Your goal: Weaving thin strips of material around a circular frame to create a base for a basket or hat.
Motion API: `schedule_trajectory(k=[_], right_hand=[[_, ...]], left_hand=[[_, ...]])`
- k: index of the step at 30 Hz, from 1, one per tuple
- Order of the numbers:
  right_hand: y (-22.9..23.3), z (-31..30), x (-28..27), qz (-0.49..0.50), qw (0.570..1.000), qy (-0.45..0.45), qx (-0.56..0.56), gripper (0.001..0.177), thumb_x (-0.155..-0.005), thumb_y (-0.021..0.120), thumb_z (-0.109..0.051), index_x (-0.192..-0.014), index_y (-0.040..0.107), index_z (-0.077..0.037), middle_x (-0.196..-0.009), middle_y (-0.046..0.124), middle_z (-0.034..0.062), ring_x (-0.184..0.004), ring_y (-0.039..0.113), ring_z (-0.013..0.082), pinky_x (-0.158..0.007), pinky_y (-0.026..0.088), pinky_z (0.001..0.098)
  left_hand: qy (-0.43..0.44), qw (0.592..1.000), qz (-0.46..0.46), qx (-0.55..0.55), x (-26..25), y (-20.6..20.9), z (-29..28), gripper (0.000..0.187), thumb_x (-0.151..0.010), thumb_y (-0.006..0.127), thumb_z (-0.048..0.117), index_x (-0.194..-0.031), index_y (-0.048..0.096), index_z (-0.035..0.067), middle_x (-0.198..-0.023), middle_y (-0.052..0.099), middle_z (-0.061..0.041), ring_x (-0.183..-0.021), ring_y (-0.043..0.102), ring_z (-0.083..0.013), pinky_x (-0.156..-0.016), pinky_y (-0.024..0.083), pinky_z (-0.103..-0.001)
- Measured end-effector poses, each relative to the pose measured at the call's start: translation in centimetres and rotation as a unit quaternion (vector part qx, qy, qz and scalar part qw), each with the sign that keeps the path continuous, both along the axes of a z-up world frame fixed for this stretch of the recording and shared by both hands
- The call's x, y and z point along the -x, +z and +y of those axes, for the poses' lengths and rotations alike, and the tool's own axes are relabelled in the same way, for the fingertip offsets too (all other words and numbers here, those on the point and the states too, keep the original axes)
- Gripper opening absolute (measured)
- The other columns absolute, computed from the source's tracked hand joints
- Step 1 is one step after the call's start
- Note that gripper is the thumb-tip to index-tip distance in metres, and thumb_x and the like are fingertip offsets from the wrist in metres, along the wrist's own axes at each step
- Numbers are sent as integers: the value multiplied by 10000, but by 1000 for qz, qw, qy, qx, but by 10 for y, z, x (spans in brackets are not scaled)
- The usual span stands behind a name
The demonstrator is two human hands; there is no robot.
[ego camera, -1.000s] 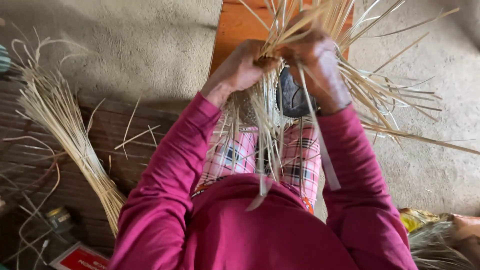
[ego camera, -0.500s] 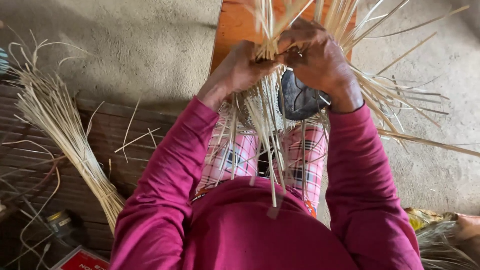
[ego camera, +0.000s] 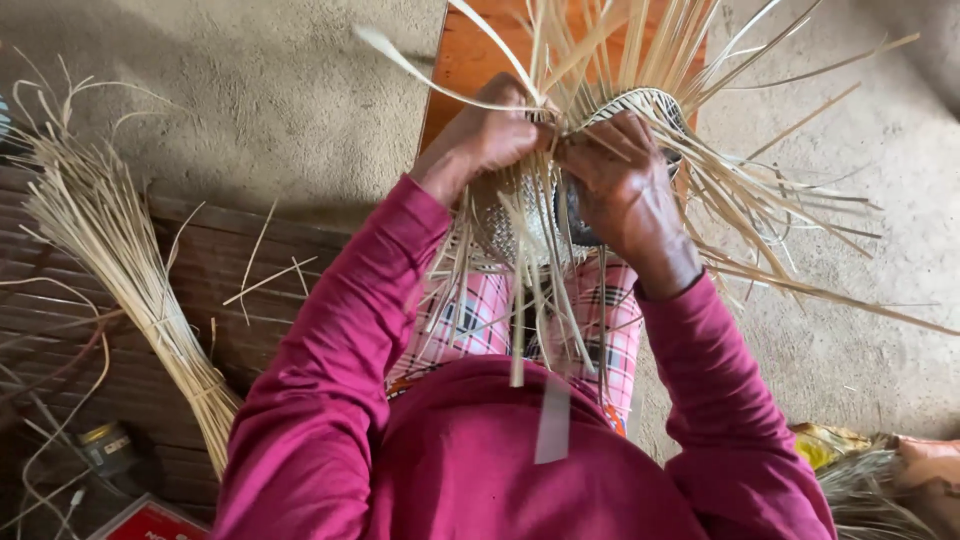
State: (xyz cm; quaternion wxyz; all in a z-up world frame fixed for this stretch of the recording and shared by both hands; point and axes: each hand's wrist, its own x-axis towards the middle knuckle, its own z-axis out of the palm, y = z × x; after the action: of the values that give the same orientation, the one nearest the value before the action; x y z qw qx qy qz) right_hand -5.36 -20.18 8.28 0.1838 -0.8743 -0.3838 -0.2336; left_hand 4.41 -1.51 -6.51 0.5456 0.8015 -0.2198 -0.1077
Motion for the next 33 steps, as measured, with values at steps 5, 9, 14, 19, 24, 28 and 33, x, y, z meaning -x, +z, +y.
schedule_trajectory(k=[5,9,14,19,24,28,33], right_hand=[[-1,-8,-30,-46,997,33,-43,276,-1046,766,-109,-781,779,-35,-970,515,95,-791,463,186,-679,428,330],[11,8,-48,22,996,76,-50,208,-934,733,16,-731,687,20,-1010,574,169,-924,503,274,-847,422,423],[9,-9,-54,118,992,-13,38,185,-816,915,-43,-785,733,-43,-993,490,65,-908,456,192,-864,418,348],[11,-7,-50,151,981,-57,112,86,-955,769,-78,-902,801,-18,-961,532,118,-949,481,263,-922,421,400],[-6,-10,-65,156,987,-32,31,148,-902,902,-104,-841,774,-62,-953,530,81,-969,484,244,-853,441,382],[-22,-6,-69,59,997,-58,7,65,-871,871,-67,-887,807,-67,-1128,660,146,-1070,577,285,-947,500,431],[-29,-2,-34,0,989,30,-148,278,-811,817,145,-1032,662,76,-1265,502,248,-1001,582,359,-747,551,437]], left_hand=[[47,984,162,-57,39,94,2,401,-904,706,104,-1287,641,6,-1114,714,-163,-605,552,-107,-476,480,-208],[-55,987,-114,94,38,81,7,128,-988,754,148,-1102,810,131,-828,774,-38,-505,545,-68,-422,419,-219],[45,985,165,-17,28,70,5,430,-855,870,335,-987,620,11,-756,590,17,-535,524,-50,-441,428,-190],[-3,987,142,74,33,74,11,103,-874,787,41,-937,716,80,-672,617,31,-450,473,-64,-396,364,-218],[-11,990,138,-11,31,82,4,152,-937,754,172,-1064,764,91,-748,698,-37,-431,440,-74,-382,331,-231],[12,987,156,-20,33,84,1,207,-890,764,94,-1092,722,84,-729,637,13,-442,472,-59,-375,390,-207],[39,986,163,-15,20,70,-3,103,-899,819,165,-976,780,109,-634,624,54,-407,458,-32,-354,373,-201]])
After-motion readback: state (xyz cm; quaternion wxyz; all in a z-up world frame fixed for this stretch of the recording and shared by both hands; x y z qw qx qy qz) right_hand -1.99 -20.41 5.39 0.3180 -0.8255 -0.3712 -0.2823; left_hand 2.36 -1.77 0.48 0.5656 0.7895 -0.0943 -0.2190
